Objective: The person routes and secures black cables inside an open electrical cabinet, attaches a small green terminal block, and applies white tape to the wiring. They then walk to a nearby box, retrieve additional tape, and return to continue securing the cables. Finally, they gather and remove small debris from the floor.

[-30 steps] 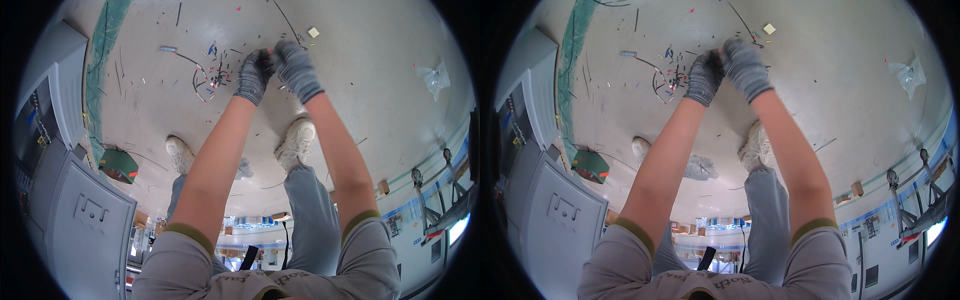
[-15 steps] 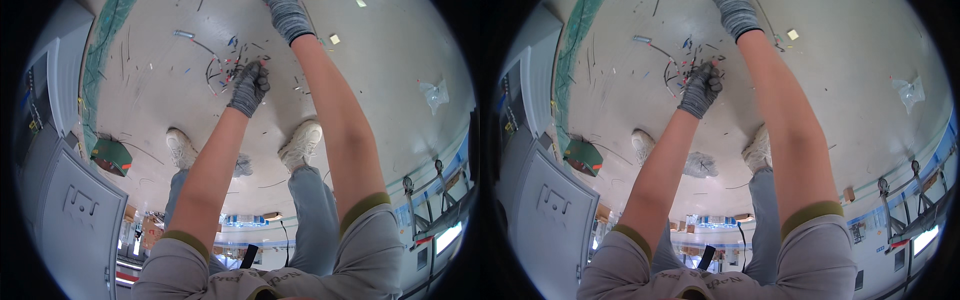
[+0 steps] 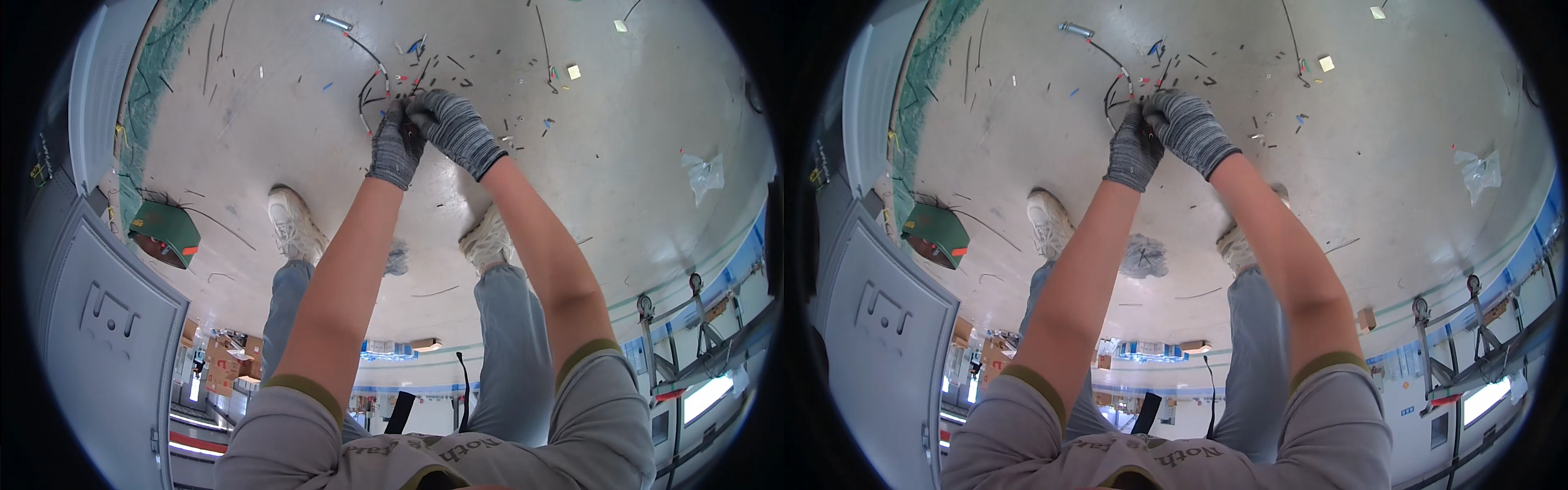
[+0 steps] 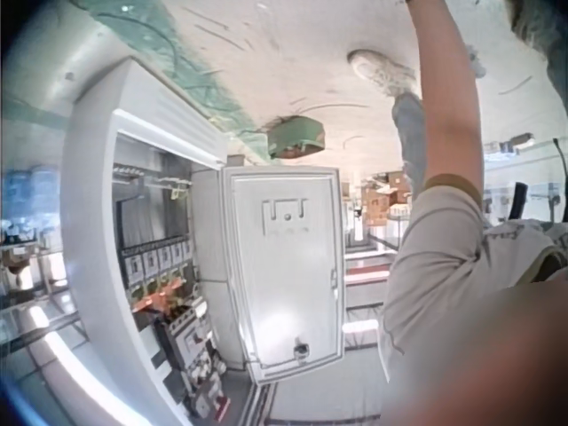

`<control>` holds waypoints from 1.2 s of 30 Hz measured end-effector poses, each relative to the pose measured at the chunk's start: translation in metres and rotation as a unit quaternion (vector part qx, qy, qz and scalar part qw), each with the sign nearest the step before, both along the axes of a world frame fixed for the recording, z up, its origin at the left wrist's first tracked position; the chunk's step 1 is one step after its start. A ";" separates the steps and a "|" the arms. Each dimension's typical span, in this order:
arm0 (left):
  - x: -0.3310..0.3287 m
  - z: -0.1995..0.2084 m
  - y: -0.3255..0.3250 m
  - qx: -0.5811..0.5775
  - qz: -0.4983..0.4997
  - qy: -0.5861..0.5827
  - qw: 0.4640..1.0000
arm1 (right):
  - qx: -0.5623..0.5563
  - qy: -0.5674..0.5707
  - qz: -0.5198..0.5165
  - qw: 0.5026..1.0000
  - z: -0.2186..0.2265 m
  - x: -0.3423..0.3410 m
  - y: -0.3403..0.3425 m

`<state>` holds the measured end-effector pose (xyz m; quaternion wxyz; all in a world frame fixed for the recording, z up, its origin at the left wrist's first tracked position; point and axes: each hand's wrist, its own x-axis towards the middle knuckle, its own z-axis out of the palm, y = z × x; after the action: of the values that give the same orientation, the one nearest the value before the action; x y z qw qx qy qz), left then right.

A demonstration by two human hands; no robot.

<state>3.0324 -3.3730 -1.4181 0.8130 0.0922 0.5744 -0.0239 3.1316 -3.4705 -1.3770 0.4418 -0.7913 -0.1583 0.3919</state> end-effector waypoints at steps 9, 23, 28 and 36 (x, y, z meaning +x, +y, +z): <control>-0.045 0.005 0.035 0.016 -0.073 -0.029 0.997 | -0.274 -0.216 0.122 0.929 -0.056 0.011 0.054; -0.062 0.008 0.052 -0.039 0.027 -0.056 0.997 | -0.031 0.093 -0.237 0.966 -0.017 -0.084 0.023; -0.108 -0.029 0.073 -0.056 -0.022 -0.170 0.984 | -0.193 -0.148 -0.018 0.970 -0.056 -0.073 0.041; -0.097 0.004 0.072 -0.006 -0.029 0.003 1.000 | -0.222 -0.171 0.014 0.960 -0.069 -0.074 0.035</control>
<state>2.9351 -3.3011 -1.4144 0.8108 0.1043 0.5737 -0.0514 3.0577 -3.4356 -1.4458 0.2161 -0.9224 -0.1514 0.2821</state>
